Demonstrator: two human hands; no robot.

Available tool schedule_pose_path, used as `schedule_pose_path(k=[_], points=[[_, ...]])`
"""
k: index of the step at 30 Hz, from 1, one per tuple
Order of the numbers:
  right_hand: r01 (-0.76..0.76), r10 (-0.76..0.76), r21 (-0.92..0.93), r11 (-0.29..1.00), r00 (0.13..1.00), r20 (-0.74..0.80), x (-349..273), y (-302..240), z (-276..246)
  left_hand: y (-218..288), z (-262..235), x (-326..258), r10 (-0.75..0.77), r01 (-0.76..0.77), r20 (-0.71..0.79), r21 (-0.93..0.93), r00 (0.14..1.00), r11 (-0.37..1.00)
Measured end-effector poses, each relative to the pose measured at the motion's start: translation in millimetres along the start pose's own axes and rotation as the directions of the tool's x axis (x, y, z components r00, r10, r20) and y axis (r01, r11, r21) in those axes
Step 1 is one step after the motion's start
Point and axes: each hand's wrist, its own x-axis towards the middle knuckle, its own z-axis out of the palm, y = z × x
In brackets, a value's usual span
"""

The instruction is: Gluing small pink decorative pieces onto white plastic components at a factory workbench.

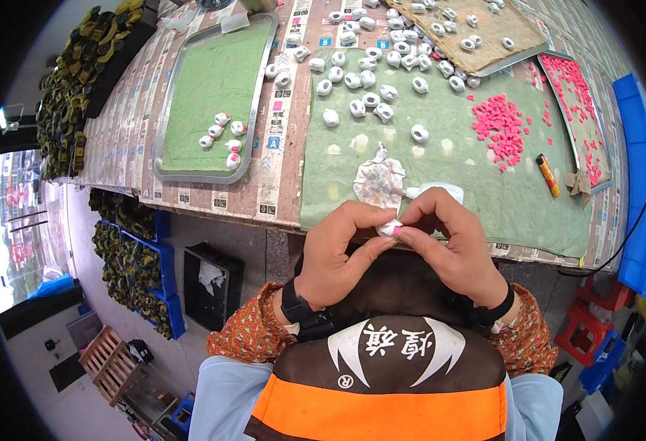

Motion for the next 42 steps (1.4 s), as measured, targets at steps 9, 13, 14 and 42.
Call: schedule_pose_path(k=[9,13,14,42], points=[[-0.133,0.131,0.133,0.982,0.991,0.027,-4.8,0.3,4.0,0.8,-3.2,4.4,0.255,-0.256,0.037,0.265,0.966,0.93],[-0.138,0.134,0.236,0.962,0.99,0.031,-5.0,8.2,8.8,0.3,-3.1,4.5,0.219,-0.222,0.037,0.231,0.975,0.947],[-0.135,0.132,0.257,0.957,0.991,0.029,-4.6,8.9,9.4,0.2,-2.7,5.0,0.209,-0.212,0.038,0.222,0.977,0.952],[0.035,-0.107,-0.356,0.934,0.977,-0.185,-10.3,4.7,-37.3,-32.3,-193.2,27.5,0.204,0.27,-0.43,0.803,0.879,0.531]])
